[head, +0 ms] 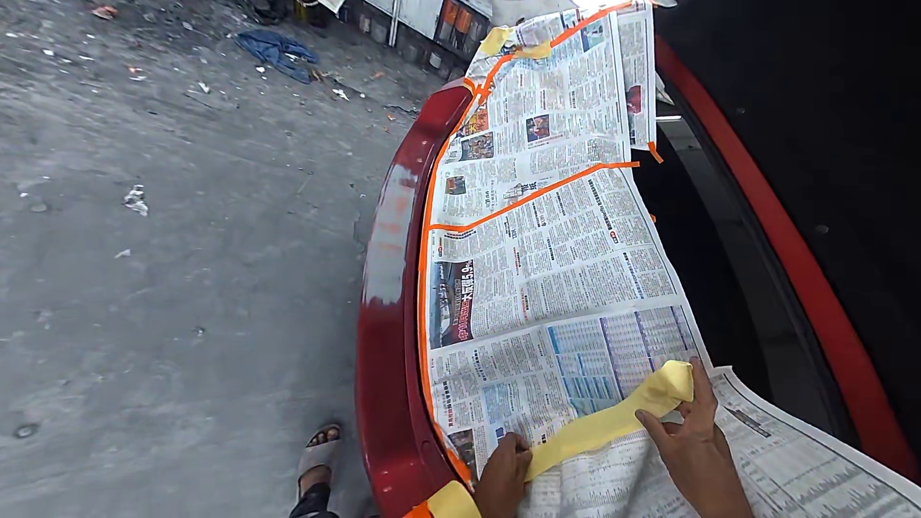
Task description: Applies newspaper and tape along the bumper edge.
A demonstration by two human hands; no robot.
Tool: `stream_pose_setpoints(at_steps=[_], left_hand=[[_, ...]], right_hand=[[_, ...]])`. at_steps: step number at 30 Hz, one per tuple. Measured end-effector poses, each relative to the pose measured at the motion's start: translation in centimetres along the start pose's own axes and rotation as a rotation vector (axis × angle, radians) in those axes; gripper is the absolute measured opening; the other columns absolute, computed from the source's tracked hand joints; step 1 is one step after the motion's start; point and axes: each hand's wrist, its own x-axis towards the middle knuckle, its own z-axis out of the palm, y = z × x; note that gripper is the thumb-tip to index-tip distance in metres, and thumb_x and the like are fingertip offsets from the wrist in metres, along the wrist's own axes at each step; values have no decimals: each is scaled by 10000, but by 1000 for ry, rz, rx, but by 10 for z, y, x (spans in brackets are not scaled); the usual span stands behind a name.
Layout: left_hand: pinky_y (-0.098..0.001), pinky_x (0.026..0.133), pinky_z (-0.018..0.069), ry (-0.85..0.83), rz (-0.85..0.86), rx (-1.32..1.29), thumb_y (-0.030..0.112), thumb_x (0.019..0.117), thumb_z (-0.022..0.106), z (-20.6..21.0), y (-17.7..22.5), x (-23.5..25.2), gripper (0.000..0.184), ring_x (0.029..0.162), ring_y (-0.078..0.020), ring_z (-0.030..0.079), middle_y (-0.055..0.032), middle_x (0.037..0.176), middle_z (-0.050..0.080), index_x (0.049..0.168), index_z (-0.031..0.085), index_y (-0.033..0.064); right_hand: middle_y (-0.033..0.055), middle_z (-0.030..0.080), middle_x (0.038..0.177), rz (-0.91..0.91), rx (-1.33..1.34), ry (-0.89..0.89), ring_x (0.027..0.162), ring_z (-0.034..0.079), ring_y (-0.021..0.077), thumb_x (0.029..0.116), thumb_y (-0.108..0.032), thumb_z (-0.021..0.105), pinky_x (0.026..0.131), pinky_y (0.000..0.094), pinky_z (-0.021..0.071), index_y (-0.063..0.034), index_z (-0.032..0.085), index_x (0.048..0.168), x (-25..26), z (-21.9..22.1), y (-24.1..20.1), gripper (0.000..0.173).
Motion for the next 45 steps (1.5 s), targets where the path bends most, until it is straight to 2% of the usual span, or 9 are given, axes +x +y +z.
stream_pose_setpoints(at_steps=[7, 11, 17, 21, 24, 28, 31, 40, 45], left_hand=[[-534, 1037, 477, 116, -22, 117, 222, 1050, 517, 17, -4, 2, 372, 1194, -400, 612, -247, 1247, 640, 1304, 592, -39], [-583, 988, 464, 231, -130, 161, 215, 1003, 584, 19, 1, -1, 454, 1207, -427, 573, -231, 1297, 605, 1405, 523, 14], [-537, 994, 481, 331, 46, 217, 35, 968, 558, 2, 2, -13, 236, 1138, -419, 601, -229, 1176, 656, 1127, 733, 27], [-529, 1015, 495, 179, 258, 176, 171, 1034, 525, 3, -4, -24, 298, 1150, -409, 636, -234, 1192, 683, 1168, 723, -7], [-563, 1048, 457, -36, 175, 417, 359, 1070, 463, 4, 1, -19, 435, 1256, -404, 584, -208, 1300, 652, 1274, 694, 52], [-526, 1036, 495, 50, 358, 266, 171, 1052, 503, 12, 36, -27, 339, 1208, -413, 622, -241, 1275, 659, 1283, 684, 1], [-506, 1066, 478, 28, 532, 75, 277, 1086, 457, 24, 47, -27, 442, 1264, -385, 582, -241, 1391, 584, 1420, 590, 19], [-590, 1087, 403, -175, 402, 272, 449, 1098, 317, 39, 60, -14, 593, 1341, -436, 494, -222, 1438, 552, 1415, 588, 28], [-663, 1039, 382, -257, 397, 366, 548, 1080, 251, 49, 76, -5, 601, 1337, -438, 482, -213, 1488, 493, 1581, 413, 259]], right_hand=[[310, 531, 1442, -1, -162, -35, 856, 740, 423, 817, -48, 811, 718, 580, 608, 27, 158, 1616, -8, -4, 15, 1035], [286, 670, 1243, -14, -350, -80, 767, 732, 445, 830, -72, 800, 669, 623, 578, 12, 195, 1618, -9, -4, 11, 997], [283, 645, 1302, -76, -372, -81, 762, 735, 433, 821, -40, 794, 652, 596, 587, 37, 230, 1602, -10, -5, 12, 967], [283, 658, 1271, -74, -372, -75, 720, 727, 426, 811, -61, 806, 626, 591, 583, 39, 240, 1598, -11, -4, 12, 975], [276, 666, 1259, -29, -354, -124, 744, 733, 414, 842, -98, 804, 660, 588, 592, 27, 218, 1608, -10, -4, 9, 972], [263, 670, 1262, -67, -388, -100, 720, 732, 401, 814, -61, 808, 623, 566, 592, 20, 266, 1599, -7, -2, 10, 958], [243, 656, 1306, -72, -412, -114, 782, 744, 410, 810, -57, 813, 645, 570, 601, 12, 287, 1594, -4, 0, 10, 947], [216, 693, 1246, -84, -466, -209, 785, 747, 375, 830, -101, 807, 658, 541, 605, -25, 296, 1605, -4, -2, 10, 931], [195, 700, 1225, -110, -522, -271, 780, 745, 360, 817, -37, 780, 646, 517, 607, -75, 313, 1613, -5, 1, 15, 924]])
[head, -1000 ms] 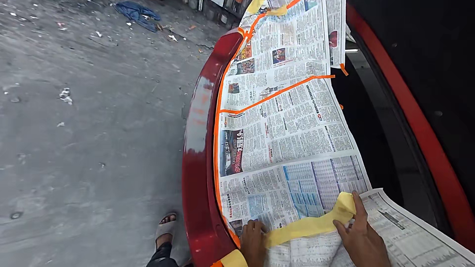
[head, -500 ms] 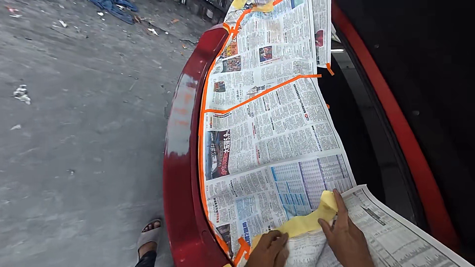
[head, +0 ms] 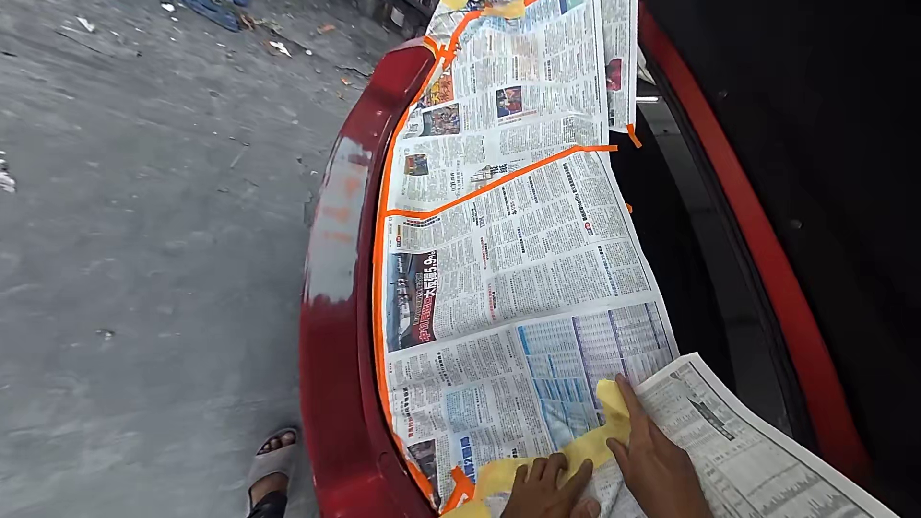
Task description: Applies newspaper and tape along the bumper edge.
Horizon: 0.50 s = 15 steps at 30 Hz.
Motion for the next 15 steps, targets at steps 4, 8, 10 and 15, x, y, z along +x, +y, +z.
stream_pose_setpoints(at_steps=[4, 8, 10, 15], left_hand=[[-674, 1108, 319, -86, -12, 14, 472, 1095, 257, 0, 9, 10, 598, 1434, -445, 384, -206, 1594, 379, 1566, 429, 144], [-616, 1122, 350, -43, 73, -106, 436, 1100, 272, 8, 10, 16, 602, 1478, -364, 379, -139, 1640, 352, 1604, 336, 113], [-617, 1101, 361, -76, 49, -85, 467, 1101, 245, 9, 11, 19, 628, 1477, -362, 375, -111, 1667, 307, 1613, 314, 111], [-625, 1042, 395, -128, 7, -46, 496, 1098, 214, 6, 14, 25, 654, 1449, -378, 406, -80, 1683, 278, 1623, 287, 112]], right_hand=[[204, 710, 1157, -12, -26, -88, 856, 734, 388, 836, -14, 743, 716, 528, 598, -107, 299, 1624, 0, 0, -2, 909], [207, 708, 1194, 12, -42, -156, 902, 728, 409, 841, -3, 738, 782, 552, 581, -102, 260, 1635, 2, -3, -3, 932], [206, 698, 1233, 40, -23, -193, 943, 727, 408, 854, -4, 719, 831, 556, 573, -95, 241, 1638, 3, -3, -5, 923], [199, 519, 1515, 21, 9, -150, 1335, 503, 516, 880, -188, 750, 1031, 643, 443, -119, 377, 1598, 2, -6, -6, 812]])
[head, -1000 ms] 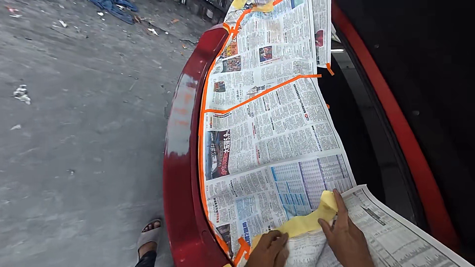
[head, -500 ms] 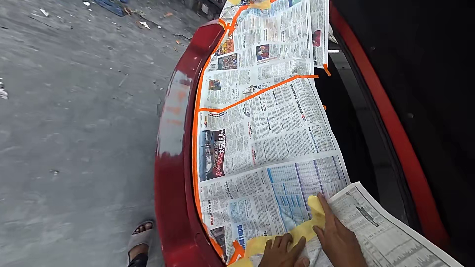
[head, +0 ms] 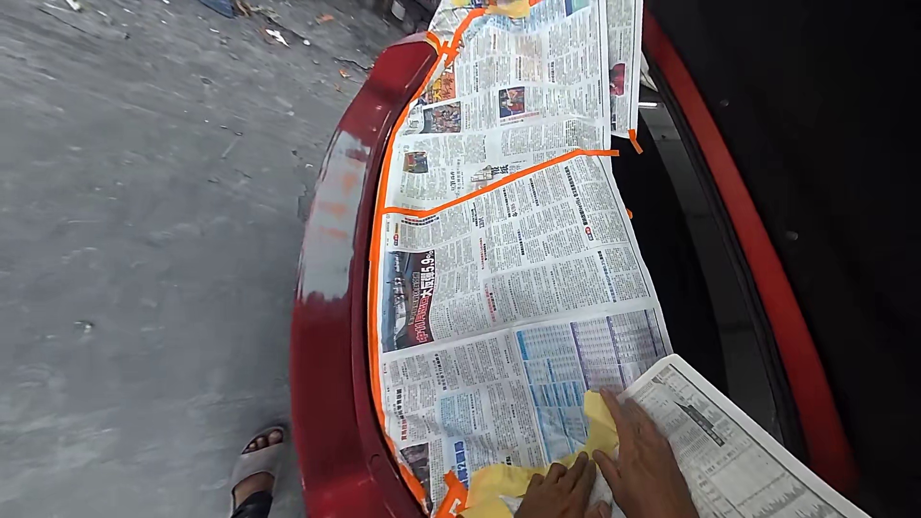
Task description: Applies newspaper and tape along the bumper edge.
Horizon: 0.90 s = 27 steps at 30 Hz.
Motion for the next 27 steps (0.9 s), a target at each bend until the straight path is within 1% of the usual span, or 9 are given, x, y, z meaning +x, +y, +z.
stream_pose_setpoints(at_steps=[4, 6, 7, 10, 11, 13, 18, 23, 27], left_hand=[[-636, 1028, 404, 10, -26, 20, 506, 1096, 227, -1, 5, -1, 664, 1441, -393, 414, -88, 1673, 302, 1618, 297, 102], [-670, 1055, 366, -52, -85, 16, 523, 1095, 213, -4, 10, -2, 673, 1460, -407, 385, -89, 1674, 301, 1622, 289, 111], [-680, 1058, 357, -62, -99, 29, 531, 1094, 203, -1, 10, -2, 679, 1463, -408, 380, -88, 1676, 296, 1628, 273, 117], [-720, 1045, 349, -40, -105, 81, 532, 1093, 185, 7, 12, 0, 656, 1463, -427, 374, -95, 1681, 282, 1656, 181, 194], [-725, 1037, 351, -37, -111, 78, 539, 1091, 179, 8, 13, 1, 650, 1463, -432, 371, -92, 1684, 274, 1659, 160, 224], [-739, 1047, 324, -60, -131, 43, 561, 1085, 168, 6, 16, 3, 652, 1475, -441, 345, -97, 1694, 244, 1660, 149, 256], [-770, 1061, 283, -98, -151, 6, 555, 1085, 197, 2, 21, 8, 653, 1481, -477, 307, -149, 1680, 256, 1647, 226, 224], [-739, 1084, 284, -72, -140, -12, 511, 1096, 227, 4, 20, 13, 637, 1467, -459, 335, -168, 1656, 297, 1628, 284, 164], [-715, 1113, 281, 29, -120, -9, 515, 1090, 240, 9, 25, 15, 670, 1410, -447, 438, -207, 1597, 398, 1662, 121, 187]], right_hand=[[153, 487, 1559, -90, -10, 57, 1398, 436, 528, 900, -264, 726, 1058, 652, 431, -106, 440, 1564, -1, 4, 9, 740], [237, 365, 1613, -165, -57, 95, 1428, 388, 539, 917, -322, 706, 1108, 622, 414, -111, 516, 1515, 4, -1, 16, 662], [267, 370, 1599, -179, -76, 133, 1421, 404, 530, 925, -341, 696, 1105, 600, 427, -128, 583, 1456, 9, -6, 20, 583], [193, 614, 1373, -158, -35, 230, 1237, 599, 418, 945, -322, 687, 950, 530, 548, -143, 712, 1259, 26, -22, 31, 362], [167, 661, 1243, -155, -8, 248, 1121, 649, 379, 944, -309, 692, 860, 505, 580, -140, 735, 1201, 31, -25, 34, 310], [136, 687, 1098, -152, 27, 250, 1006, 675, 339, 943, -279, 699, 786, 481, 593, -130, 756, 1134, 39, -28, 38, 248], [80, 716, 943, -153, -42, 201, 918, 695, 307, 936, -229, 675, 727, 471, 588, -122, 756, 1084, 51, -26, 39, 200], [107, 718, 983, -106, -97, 152, 944, 699, 323, 921, -166, 693, 721, 481, 589, -104, 752, 1089, 55, -27, 39, 189], [132, 706, 1038, -83, -157, 160, 984, 695, 347, 919, -143, 705, 701, 486, 596, -99, 740, 1109, 55, -26, 42, 198]])
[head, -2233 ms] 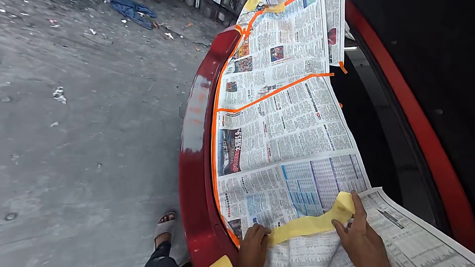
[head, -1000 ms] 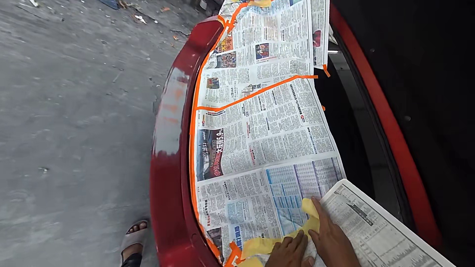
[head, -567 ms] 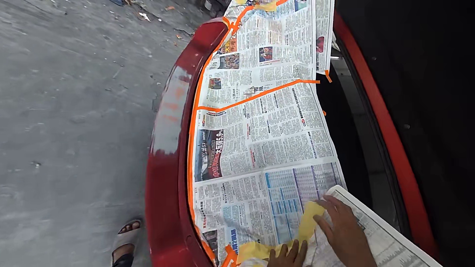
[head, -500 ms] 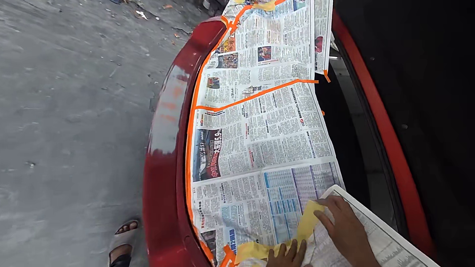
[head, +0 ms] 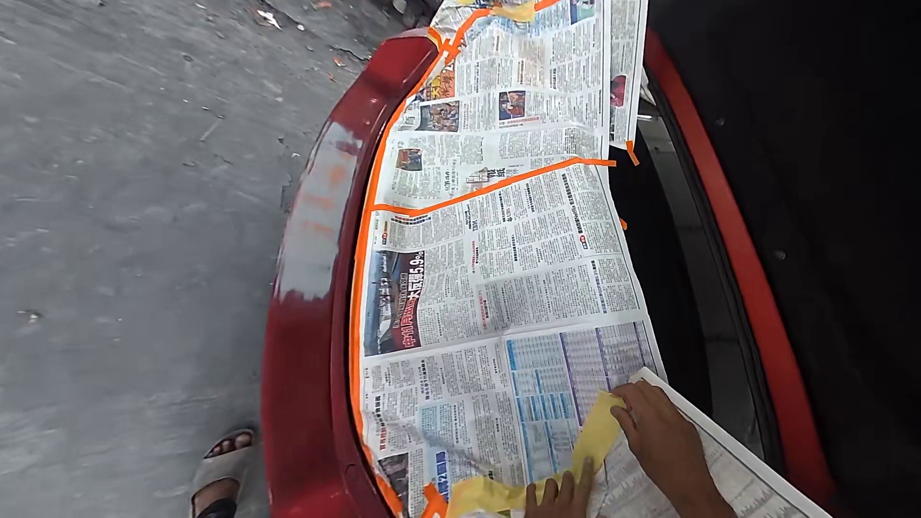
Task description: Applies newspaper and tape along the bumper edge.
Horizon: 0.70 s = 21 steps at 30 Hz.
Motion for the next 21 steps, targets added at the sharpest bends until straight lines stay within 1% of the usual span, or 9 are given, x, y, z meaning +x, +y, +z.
stream_pose_setpoints(at_steps=[1, 4, 7, 10, 13, 15, 16, 19, 21], left_hand=[[-710, 1100, 300, 0, 3, 6, 527, 1088, 232, 0, 1, 1, 670, 1400, -456, 444, -225, 1585, 405, 1664, 110, 207], [-697, 1057, 353, -23, -12, 0, 560, 1082, 213, -1, 2, 7, 663, 1393, -472, 427, -244, 1556, 418, 1653, 194, 224], [-681, 1034, 380, -9, -18, -19, 562, 1078, 246, -3, 3, 9, 655, 1384, -477, 423, -247, 1579, 372, 1641, 251, 228], [-625, 1050, 402, 30, 50, -36, 499, 1087, 301, -4, 3, 13, 648, 1382, -469, 426, -232, 1605, 347, 1610, 323, 117], [-584, 1061, 425, 33, 97, -120, 408, 1088, 380, -8, 3, 19, 604, 1355, -450, 467, -234, 1551, 419, 1544, 407, 13], [-568, 1058, 443, 38, 100, -207, 363, 1081, 432, -10, 3, 21, 566, 1329, -454, 493, -258, 1526, 431, 1497, 445, -19], [-559, 1065, 443, 39, 97, -237, 349, 1080, 445, -10, 3, 21, 564, 1333, -457, 488, -268, 1530, 418, 1503, 429, -23], [-548, 1114, 409, 42, 115, -270, 368, 1080, 451, -4, 0, 18, 643, 1387, -466, 434, -288, 1585, 333, 1573, 317, -22], [-540, 1150, 373, 28, 120, -280, 420, 1076, 442, -1, -6, 13, 678, 1435, -448, 392, -271, 1621, 291, 1578, 312, -16]], right_hand=[[139, 705, 1061, 15, -20, -6, 1002, 693, 355, 921, -145, 709, 705, 491, 597, -94, 737, 1116, 0, 0, 0, 203], [158, 683, 1139, 82, -54, -32, 1045, 680, 372, 921, -182, 733, 713, 499, 596, -84, 725, 1153, 0, -3, -5, 251], [183, 659, 1189, 134, -42, -26, 1043, 673, 389, 923, -210, 741, 733, 501, 598, -77, 707, 1230, -1, -2, -6, 336], [205, 654, 1223, 184, -17, -16, 1078, 671, 396, 942, -221, 722, 801, 515, 594, -81, 678, 1311, -5, 2, -7, 397], [217, 648, 1276, 237, 0, -51, 1147, 646, 416, 952, -231, 708, 868, 537, 571, -58, 643, 1351, -5, 2, -11, 440], [221, 639, 1295, 266, 19, -72, 1160, 636, 421, 950, -242, 711, 890, 548, 558, -47, 626, 1362, -3, 1, -12, 463], [219, 634, 1304, 280, 21, -84, 1168, 630, 423, 944, -249, 719, 893, 548, 556, -47, 621, 1366, -2, 1, -13, 477], [200, 608, 1349, 345, 27, -155, 1219, 594, 417, 940, -295, 729, 928, 530, 544, -72, 597, 1386, 2, -2, -14, 516], [196, 588, 1377, 381, 42, -188, 1245, 574, 416, 935, -325, 736, 948, 526, 535, -68, 564, 1417, 5, -3, -14, 572]])
